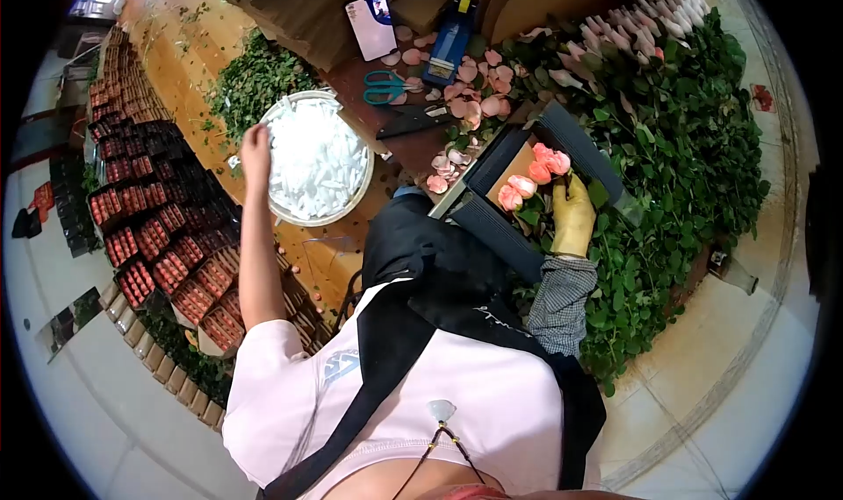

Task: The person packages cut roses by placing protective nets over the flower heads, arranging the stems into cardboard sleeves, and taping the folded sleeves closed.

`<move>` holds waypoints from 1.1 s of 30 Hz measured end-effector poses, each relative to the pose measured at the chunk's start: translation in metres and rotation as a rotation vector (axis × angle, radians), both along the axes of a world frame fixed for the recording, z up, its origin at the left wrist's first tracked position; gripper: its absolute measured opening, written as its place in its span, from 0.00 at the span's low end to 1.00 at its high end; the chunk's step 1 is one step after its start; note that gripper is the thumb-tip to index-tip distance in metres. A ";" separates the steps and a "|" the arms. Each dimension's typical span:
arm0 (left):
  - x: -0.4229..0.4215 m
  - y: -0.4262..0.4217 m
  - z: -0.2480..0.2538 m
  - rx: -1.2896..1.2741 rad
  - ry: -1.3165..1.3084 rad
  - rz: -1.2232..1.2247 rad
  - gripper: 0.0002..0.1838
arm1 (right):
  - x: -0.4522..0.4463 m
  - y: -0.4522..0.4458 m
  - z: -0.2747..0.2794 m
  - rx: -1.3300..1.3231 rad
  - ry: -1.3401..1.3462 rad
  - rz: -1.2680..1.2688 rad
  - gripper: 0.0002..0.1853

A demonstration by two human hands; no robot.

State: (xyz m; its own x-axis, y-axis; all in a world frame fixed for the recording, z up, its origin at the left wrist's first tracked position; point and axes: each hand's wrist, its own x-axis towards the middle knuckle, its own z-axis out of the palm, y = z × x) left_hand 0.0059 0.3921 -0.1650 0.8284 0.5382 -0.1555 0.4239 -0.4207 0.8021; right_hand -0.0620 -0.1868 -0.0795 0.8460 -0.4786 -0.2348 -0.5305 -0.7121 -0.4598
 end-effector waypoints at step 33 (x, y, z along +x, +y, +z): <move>0.014 -0.397 0.115 -0.547 -0.138 -1.202 0.30 | 0.011 0.003 0.041 0.071 0.221 0.083 0.23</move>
